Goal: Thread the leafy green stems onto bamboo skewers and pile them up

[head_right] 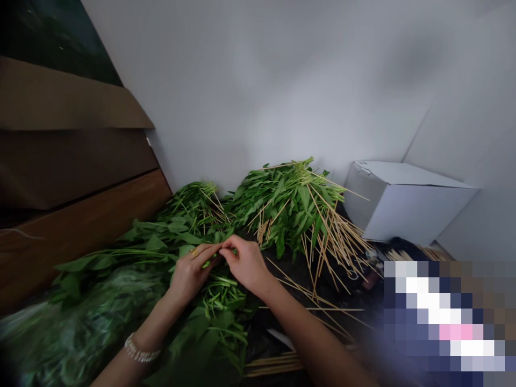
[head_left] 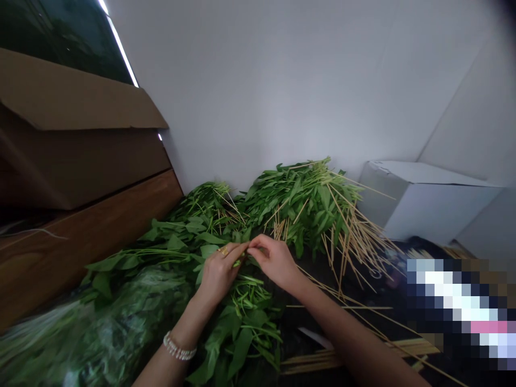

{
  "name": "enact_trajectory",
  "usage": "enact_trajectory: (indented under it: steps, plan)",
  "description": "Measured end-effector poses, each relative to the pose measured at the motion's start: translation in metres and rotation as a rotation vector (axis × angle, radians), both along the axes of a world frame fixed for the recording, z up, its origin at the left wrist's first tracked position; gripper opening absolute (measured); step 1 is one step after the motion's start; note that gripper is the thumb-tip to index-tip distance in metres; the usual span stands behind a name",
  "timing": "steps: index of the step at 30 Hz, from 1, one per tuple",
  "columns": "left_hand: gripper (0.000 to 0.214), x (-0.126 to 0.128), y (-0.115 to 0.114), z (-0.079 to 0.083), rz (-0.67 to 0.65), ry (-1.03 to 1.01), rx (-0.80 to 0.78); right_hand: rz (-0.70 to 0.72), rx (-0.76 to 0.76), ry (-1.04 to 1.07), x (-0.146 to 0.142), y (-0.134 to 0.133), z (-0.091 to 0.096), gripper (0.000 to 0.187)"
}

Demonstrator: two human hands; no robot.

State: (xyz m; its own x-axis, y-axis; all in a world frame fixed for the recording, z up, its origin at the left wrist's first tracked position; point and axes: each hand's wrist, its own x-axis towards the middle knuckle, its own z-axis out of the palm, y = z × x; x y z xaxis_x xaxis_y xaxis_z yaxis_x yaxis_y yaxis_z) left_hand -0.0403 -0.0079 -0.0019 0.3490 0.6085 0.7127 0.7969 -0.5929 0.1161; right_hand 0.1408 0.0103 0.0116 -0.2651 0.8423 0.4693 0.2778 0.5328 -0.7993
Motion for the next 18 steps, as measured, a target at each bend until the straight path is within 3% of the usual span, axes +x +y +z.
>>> enact_trajectory:
  steps: [3, 8, 11, 14, 18]
  plan:
    - [0.022, -0.003, 0.002, 0.002, 0.051, -0.154, 0.004, -0.081, -0.059, -0.033, 0.010, 0.009, -0.002, 0.010]
    - [0.022, -0.005, 0.002, 0.012, 0.275, -0.342, 0.065, -0.270, -0.113, -0.592, 0.022, 0.014, -0.024, 0.008]
    - [0.022, -0.004, 0.002, 0.012, 0.261, -0.397, 0.026, -0.272, -0.103, -0.735, 0.020, 0.011, -0.034, 0.003]
    - [0.020, -0.003, 0.002, 0.010, 0.220, -0.444, -0.049, -0.298, -0.100, -0.711, 0.021, 0.014, -0.034, 0.010]
    - [0.022, -0.003, 0.000, 0.009, 0.234, -0.435, -0.073, -0.392, -0.052, -0.372, 0.029, 0.028, -0.029, 0.013]
